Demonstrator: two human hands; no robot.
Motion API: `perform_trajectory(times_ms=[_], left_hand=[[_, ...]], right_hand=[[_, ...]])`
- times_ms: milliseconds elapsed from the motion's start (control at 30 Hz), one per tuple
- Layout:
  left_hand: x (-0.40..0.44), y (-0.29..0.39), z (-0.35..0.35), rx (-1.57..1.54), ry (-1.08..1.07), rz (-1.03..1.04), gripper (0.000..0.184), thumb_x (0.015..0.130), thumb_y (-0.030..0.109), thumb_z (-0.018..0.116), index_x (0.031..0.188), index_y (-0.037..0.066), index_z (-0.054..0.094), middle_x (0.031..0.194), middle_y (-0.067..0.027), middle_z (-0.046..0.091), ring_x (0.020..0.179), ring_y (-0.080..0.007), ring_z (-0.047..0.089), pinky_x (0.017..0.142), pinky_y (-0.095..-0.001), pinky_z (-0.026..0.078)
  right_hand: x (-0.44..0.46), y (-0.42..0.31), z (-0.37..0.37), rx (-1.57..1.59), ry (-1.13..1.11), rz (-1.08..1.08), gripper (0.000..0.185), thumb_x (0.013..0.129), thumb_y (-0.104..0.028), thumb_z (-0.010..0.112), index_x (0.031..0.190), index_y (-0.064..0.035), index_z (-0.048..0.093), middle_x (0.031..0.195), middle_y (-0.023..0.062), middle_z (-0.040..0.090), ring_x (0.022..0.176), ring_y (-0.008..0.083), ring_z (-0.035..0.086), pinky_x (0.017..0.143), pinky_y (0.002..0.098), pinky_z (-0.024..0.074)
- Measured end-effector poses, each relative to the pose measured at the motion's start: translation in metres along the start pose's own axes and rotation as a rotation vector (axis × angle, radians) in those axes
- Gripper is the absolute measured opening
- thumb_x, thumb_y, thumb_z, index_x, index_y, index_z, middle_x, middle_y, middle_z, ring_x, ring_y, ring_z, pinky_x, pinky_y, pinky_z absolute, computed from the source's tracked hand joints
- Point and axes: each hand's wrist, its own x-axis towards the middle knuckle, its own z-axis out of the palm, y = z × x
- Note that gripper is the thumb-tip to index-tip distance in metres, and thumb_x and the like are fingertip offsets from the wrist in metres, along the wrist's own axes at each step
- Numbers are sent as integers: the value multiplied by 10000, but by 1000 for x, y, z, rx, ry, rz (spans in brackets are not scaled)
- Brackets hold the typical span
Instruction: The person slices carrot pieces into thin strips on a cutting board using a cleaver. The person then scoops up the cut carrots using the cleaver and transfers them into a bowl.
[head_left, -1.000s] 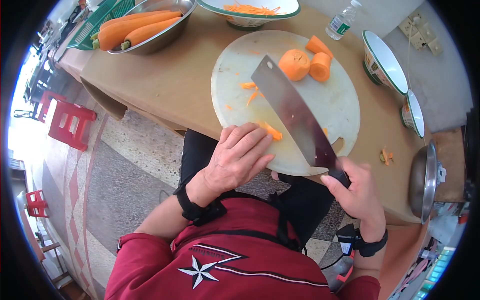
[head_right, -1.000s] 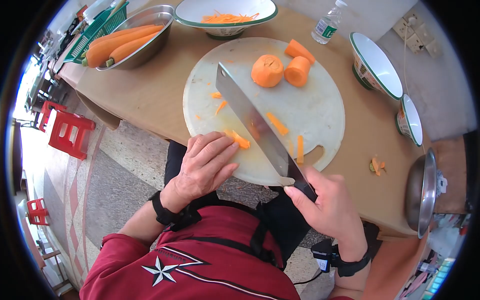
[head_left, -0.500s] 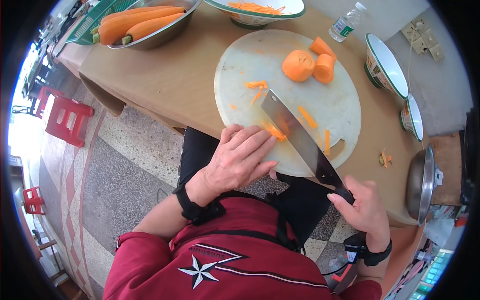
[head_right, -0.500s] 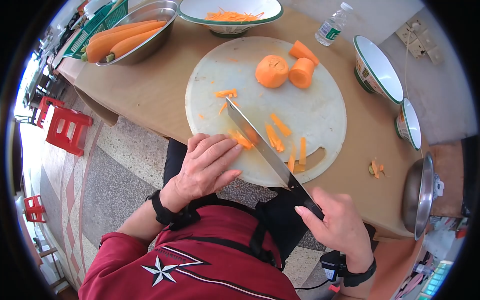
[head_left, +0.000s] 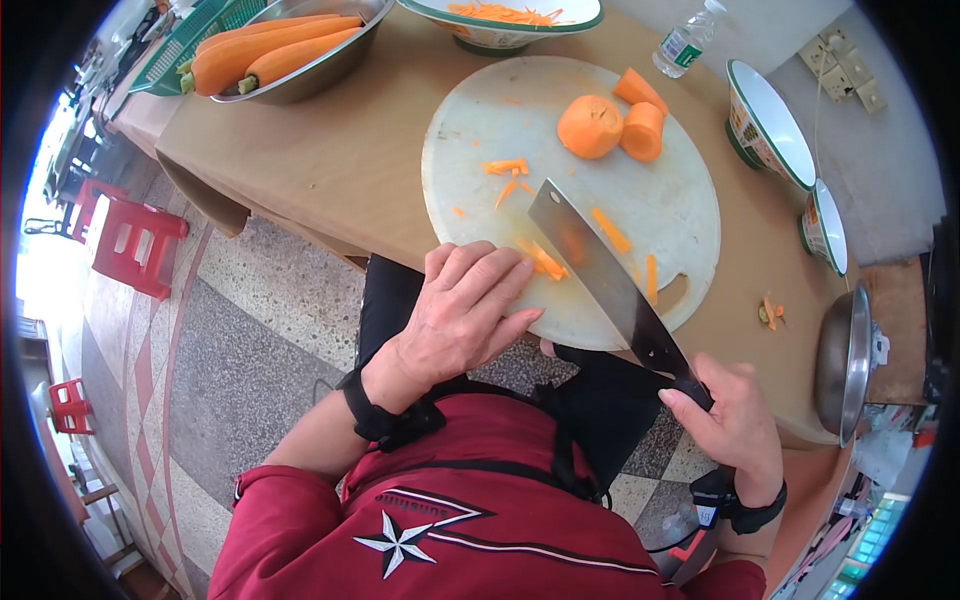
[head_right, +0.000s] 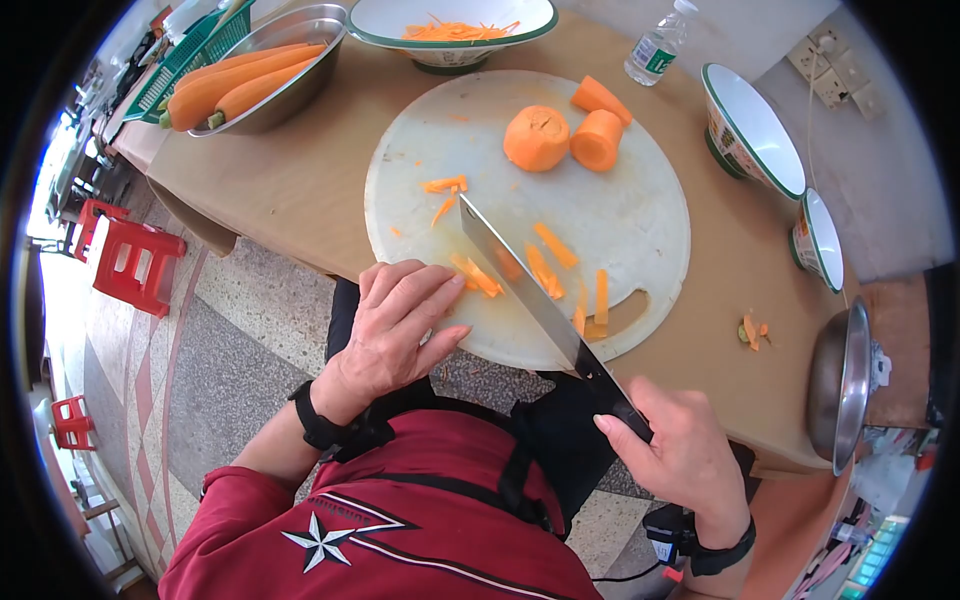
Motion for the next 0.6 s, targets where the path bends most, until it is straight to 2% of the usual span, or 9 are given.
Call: perform_trajectory(times_ms=[167,367,433,467,533,600], left_hand=[[4,-2,3,-58,-13,13,437,774,199,762,1140,-14,656,1125,-108,620,1002,-280,588,862,-403,453],[11,-6,1,-97,-23,62,395,735,65,740,1115,-8,659,1104,-106,626,980,-278,597,837,-384,508],[22,-6,-10,-126,-160,55,362,705,1,691,1065,-6,648,1041,-94,614,955,-277,591,816,-367,521],[28,-6,-15,-126,-160,55,362,705,1,691,1065,-6,648,1041,-94,614,955,-277,591,816,-367,521],[38,-4,-22,-74,-331,40,332,691,-15,645,1022,-4,624,981,-91,584,924,-278,577,797,-361,516],[43,-2,-23,-39,-363,65,313,700,-15,630,1012,-3,616,976,-92,577,919,-276,572,793,-364,513]], right_hand=[[-2,-1,0,17,-38,55,260,841,-158,727,826,30,547,630,181,488,573,349,506,541,388,408],[-1,1,1,23,-31,32,267,846,-168,727,838,35,554,630,189,489,566,347,502,531,383,406],[-1,2,2,33,-7,4,269,848,-171,726,841,36,555,625,188,488,558,346,501,521,382,401],[-1,3,2,33,-4,-3,269,849,-173,726,845,37,557,619,189,485,551,346,500,517,381,399],[-1,2,2,34,0,-12,270,851,-174,725,848,39,559,613,191,482,545,345,499,512,380,397],[-1,2,2,45,-5,6,277,853,-173,724,827,36,543,595,184,454,522,336,469,504,375,383]])
